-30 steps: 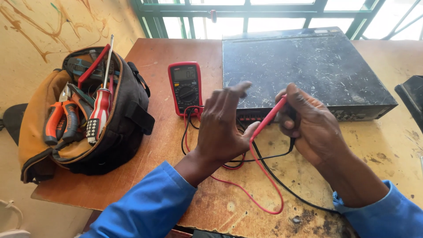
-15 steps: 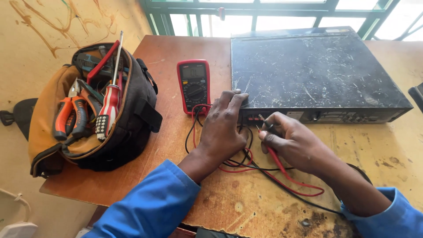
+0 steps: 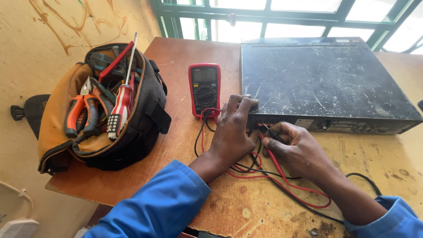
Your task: Using a digital multimeter to test electrical connections on the back panel of an electronic device.
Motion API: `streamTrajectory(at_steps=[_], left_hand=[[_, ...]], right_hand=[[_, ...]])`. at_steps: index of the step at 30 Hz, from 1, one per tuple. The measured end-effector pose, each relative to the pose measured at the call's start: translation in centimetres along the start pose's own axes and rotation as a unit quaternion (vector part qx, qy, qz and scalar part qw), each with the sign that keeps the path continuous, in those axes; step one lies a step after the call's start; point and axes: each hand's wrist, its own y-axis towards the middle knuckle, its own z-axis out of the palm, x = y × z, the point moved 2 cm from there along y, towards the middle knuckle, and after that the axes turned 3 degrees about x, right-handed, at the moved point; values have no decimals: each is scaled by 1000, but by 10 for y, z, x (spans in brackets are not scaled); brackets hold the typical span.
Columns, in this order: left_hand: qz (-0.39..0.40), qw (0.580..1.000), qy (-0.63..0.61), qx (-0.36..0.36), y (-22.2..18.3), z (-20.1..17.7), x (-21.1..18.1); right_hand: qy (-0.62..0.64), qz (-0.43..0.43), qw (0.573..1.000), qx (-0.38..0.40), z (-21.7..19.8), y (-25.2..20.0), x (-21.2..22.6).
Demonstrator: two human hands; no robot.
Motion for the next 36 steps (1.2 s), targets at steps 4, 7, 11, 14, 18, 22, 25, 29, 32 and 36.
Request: streamTrajectory(at_steps=[4,7,11,14,18,22,25,29,32,36], left_hand=[[4,1000,1,-1,0,-1,0],[5,1000,2,-2,2,-3,-1],[20,1000,2,4,2,-6,0],[36,999,2,2,2,-5,1],[38,999,9,0,2,-6,-1],[41,999,11,-1,2,-5,0],[45,999,19,-12,2,-4,0],[42,999,17,-6,2,-4,0],[30,999,15,-1,2,-5,-1],[32,999,13,4,2,-6,-1]], right_hand=[[-4,-6,1000,7,0,4,-5],[-27,1,1000,7,1,-4,12],[-99,69,992,32,8,-19,37],[-180,74,980,42,7,-22,38],[-267,164,950,-4,11,-31,60],[-430,136,893,4,11,-28,46],[-545,47,837,10,12,-28,33],[-527,29,849,-8,17,-32,37],[-494,62,867,5,19,-32,41],[-507,57,860,-3,12,-32,55]])
